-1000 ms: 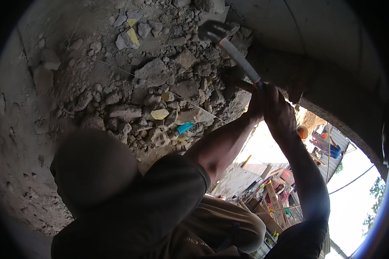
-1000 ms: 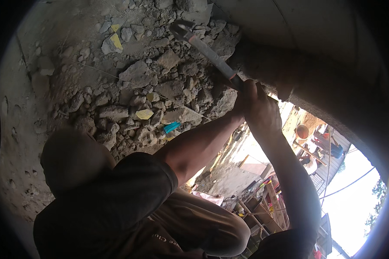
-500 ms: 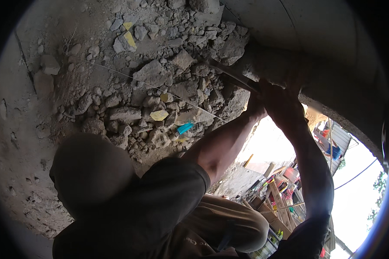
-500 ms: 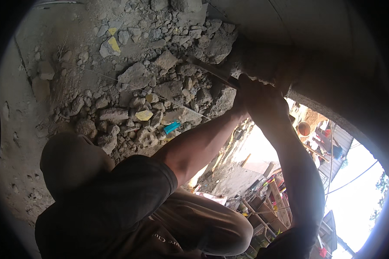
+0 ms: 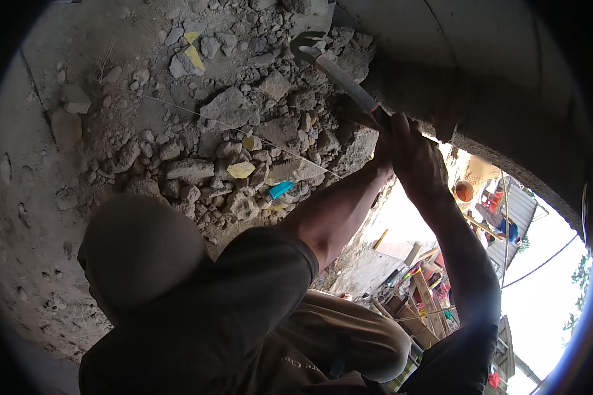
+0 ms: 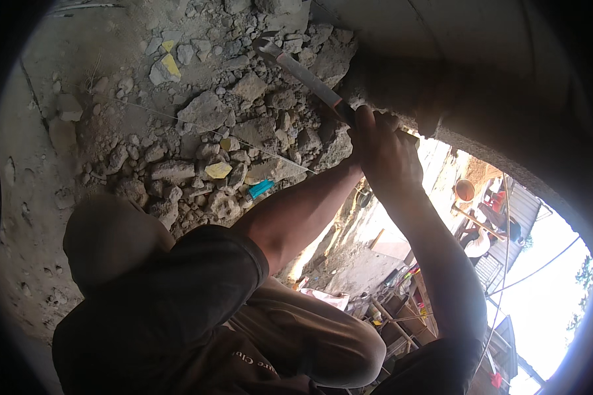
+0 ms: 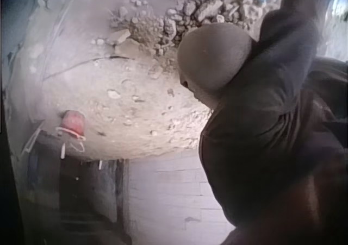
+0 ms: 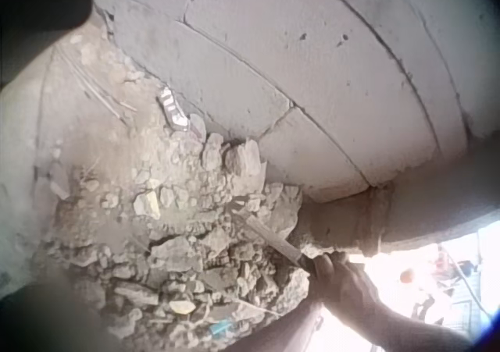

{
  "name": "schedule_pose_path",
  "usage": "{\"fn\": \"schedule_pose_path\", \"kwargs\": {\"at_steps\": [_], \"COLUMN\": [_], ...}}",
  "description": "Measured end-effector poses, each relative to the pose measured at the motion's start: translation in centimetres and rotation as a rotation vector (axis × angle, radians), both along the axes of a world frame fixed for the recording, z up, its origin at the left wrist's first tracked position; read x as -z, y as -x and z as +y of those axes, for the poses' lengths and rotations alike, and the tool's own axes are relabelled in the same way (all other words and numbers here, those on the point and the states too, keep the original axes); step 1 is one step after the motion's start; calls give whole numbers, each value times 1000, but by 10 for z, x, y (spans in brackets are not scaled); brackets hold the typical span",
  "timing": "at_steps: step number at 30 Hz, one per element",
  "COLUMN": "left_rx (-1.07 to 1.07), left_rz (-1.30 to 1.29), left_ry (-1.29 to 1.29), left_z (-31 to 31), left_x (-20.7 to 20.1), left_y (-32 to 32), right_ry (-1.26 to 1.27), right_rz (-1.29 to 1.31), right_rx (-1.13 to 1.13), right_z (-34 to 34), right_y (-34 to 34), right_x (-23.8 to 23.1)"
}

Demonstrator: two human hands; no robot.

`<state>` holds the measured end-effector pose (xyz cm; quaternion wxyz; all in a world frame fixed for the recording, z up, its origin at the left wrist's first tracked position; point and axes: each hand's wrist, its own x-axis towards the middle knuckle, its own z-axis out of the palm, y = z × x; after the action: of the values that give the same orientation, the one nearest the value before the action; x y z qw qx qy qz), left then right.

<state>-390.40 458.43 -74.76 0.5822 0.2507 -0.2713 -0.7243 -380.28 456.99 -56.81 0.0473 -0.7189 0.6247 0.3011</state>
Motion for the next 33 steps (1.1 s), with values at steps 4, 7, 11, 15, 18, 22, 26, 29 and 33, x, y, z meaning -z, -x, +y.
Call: {"fn": "schedule_pose_path", "kwargs": {"at_steps": [4,7,11,15,18,22,26,29,33], "left_rx": [-12,38,-7,-83,215,536,728,787,805], "left_rz": [-159,-427,-616,-802,-988,-1146,-1448,-1556,-1595], "left_ry": [64,128,400,838,925,947,851,839,822], "left_z": [-5,5,-24,-22,-24,-35,-45,-50,-44], "left_x": [-3,-23,-16,2,13,27,13,13,8], "left_y": [-9,-26,-56,-103,-173,-269,-323,-346,-350], "right_ry": [5,-30,131,-21,-143,-347,-526,-566,-757], "right_rz": [34,46,-446,-775,-730,-794,-888,-1049,-1018], "right_rx": [-86,83,289,1036,1138,1126,947,774,841], "right_z": [-8,9,39,127,211,254,244,239,242], "right_y": [7,9,15,65,90,77,37,25,19], "right_x": [6,-18,-68,-122,-110,-41,20,57,78]}}
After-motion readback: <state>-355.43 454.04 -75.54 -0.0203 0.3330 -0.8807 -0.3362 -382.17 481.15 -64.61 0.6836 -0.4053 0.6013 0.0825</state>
